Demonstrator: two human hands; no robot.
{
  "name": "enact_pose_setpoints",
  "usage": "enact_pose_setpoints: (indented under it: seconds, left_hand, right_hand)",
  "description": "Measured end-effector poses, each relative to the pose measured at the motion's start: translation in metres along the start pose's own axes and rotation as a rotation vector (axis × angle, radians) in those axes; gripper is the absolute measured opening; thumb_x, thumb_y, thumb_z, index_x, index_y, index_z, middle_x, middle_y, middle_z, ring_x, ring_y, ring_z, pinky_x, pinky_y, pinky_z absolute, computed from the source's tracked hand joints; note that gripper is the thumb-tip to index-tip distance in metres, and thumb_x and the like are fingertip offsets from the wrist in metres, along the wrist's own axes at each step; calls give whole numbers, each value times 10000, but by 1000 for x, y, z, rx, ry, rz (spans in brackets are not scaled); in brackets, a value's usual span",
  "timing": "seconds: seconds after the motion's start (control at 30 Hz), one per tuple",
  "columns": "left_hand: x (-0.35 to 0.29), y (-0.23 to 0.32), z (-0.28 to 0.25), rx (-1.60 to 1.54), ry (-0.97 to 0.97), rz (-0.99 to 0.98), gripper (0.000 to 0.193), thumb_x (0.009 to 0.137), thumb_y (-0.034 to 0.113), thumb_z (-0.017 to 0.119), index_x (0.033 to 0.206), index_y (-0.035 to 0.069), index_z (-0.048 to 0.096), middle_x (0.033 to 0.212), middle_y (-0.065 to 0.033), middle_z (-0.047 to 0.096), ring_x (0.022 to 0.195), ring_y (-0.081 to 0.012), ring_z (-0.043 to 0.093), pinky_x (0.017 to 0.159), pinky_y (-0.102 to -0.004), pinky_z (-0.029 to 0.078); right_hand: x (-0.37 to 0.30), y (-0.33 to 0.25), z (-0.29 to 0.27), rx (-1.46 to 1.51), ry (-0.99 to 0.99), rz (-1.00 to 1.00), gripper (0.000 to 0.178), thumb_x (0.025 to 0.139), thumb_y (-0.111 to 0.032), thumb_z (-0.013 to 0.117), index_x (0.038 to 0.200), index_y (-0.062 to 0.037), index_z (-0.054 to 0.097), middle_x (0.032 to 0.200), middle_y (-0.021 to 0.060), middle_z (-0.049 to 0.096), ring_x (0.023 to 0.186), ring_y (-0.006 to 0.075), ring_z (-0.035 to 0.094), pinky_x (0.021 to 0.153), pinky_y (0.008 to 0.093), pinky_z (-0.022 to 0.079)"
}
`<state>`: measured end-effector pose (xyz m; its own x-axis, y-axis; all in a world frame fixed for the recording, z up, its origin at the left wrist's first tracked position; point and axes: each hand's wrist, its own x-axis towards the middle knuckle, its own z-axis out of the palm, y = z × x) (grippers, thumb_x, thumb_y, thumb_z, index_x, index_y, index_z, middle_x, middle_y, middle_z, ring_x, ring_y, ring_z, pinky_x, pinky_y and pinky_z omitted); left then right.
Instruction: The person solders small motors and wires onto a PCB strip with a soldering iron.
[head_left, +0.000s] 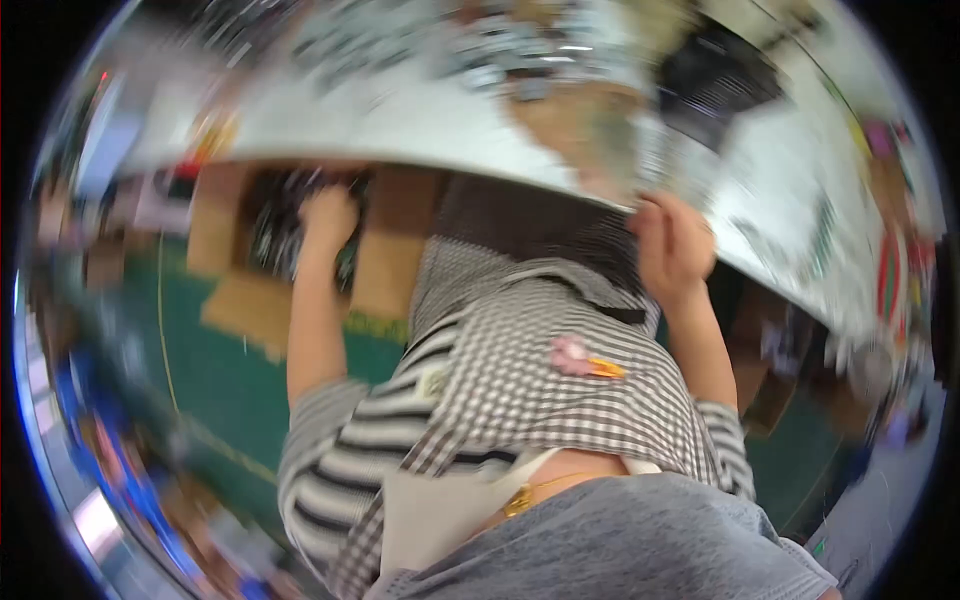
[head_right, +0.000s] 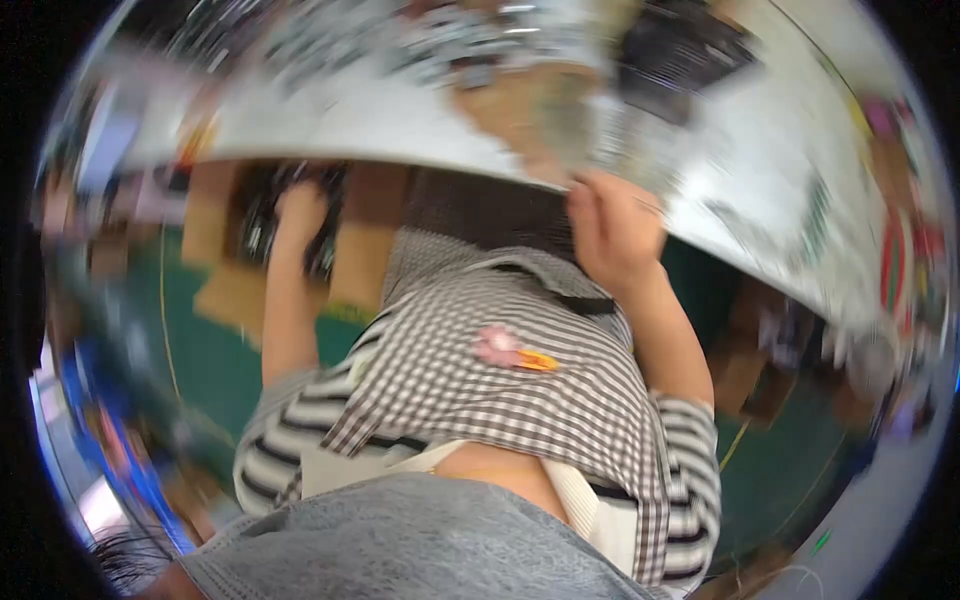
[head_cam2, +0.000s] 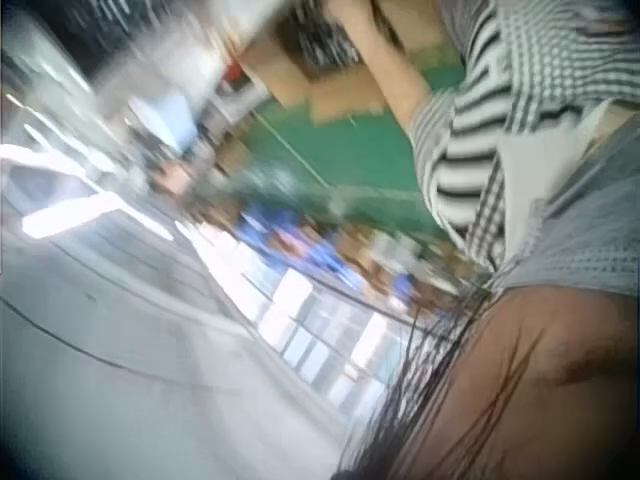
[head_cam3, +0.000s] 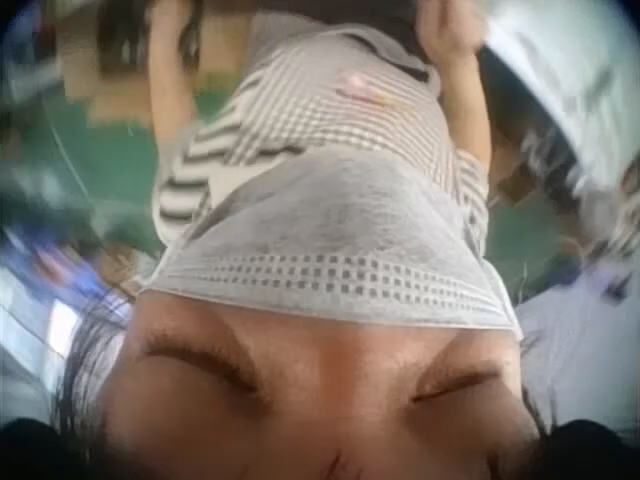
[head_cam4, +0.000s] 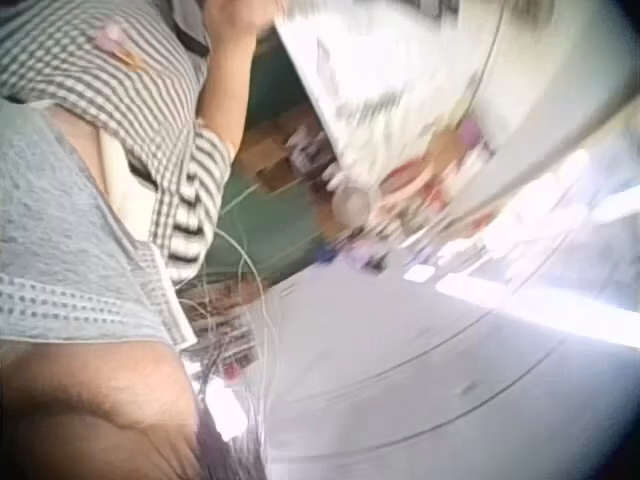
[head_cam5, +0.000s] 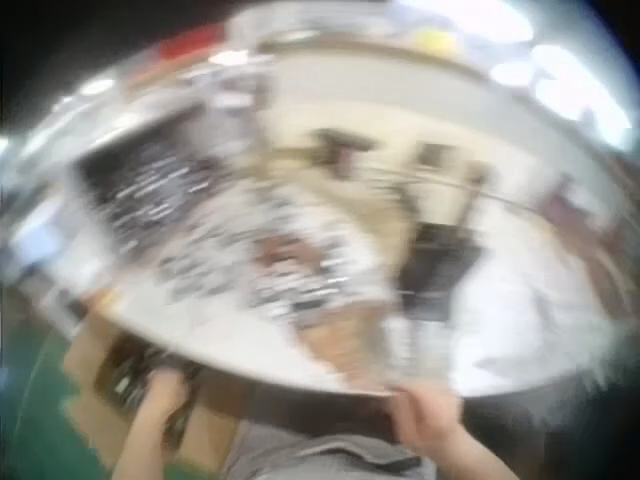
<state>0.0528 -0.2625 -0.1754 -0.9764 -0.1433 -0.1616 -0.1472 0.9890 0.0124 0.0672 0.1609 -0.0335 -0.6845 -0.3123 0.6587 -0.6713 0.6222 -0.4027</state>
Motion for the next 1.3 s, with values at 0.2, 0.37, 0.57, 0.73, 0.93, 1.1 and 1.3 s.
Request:
enact_pose_setpoints:
  seconds: [0.2,0.37,0.57,0.73,0.93,1.1,1.3]
  left_hand:
    - [-39,131,-96,-1161,-709,509,351,881,34,547,1220,-57,544,1046,-101,657,928,-164,625,823,-288,494]
    - [-32,236,-121,-1058,-982,973,396,882,96,566,1258,-26,528,1067,-135,663,961,-174,631,847,-289,488]
    - [-49,299,-123,-939,-1002,1142,367,890,127,572,1225,-20,549,1048,-130,665,961,-175,631,840,-294,492]
    - [-54,329,-126,-1306,-1350,708,343,973,213,481,1214,-27,523,1023,-136,646,886,-180,635,761,-274,499]
    - [-57,364,-133,-1683,-1388,279,242,998,224,421,1059,-1,488,886,-143,623,677,-167,635,565,-214,503]
    - [-56,341,-135,-1567,-1161,277,213,985,257,466,919,63,522,699,-42,594,505,-80,536,450,-167,400]
    - [-60,320,-140,-1295,-800,511,206,932,213,566,957,12,527,681,-49,609,473,-88,542,424,-208,402]
  right_hand:
    - [-24,73,-72,-269,406,139,84,813,25,636,895,35,620,807,160,635,732,301,610,634,353,482]
    - [-78,148,-154,-976,529,455,196,822,-108,648,978,8,618,916,177,625,859,354,574,783,423,456]
    - [-122,156,-171,-675,345,573,111,782,-51,655,870,14,635,856,159,628,781,319,599,712,383,477]
    - [-78,92,-115,-129,529,454,70,803,10,675,836,19,614,794,98,630,638,146,576,605,257,468]
    - [-71,31,-65,212,431,367,120,766,83,657,807,6,575,805,112,633,697,196,567,634,276,450]
    - [-57,27,-60,272,321,385,123,794,21,637,882,-1,554,975,151,613,839,197,572,695,288,460]
    - [-51,18,-54,467,149,622,45,845,17,577,890,21,578,888,115,626,765,169,597,703,269,472]
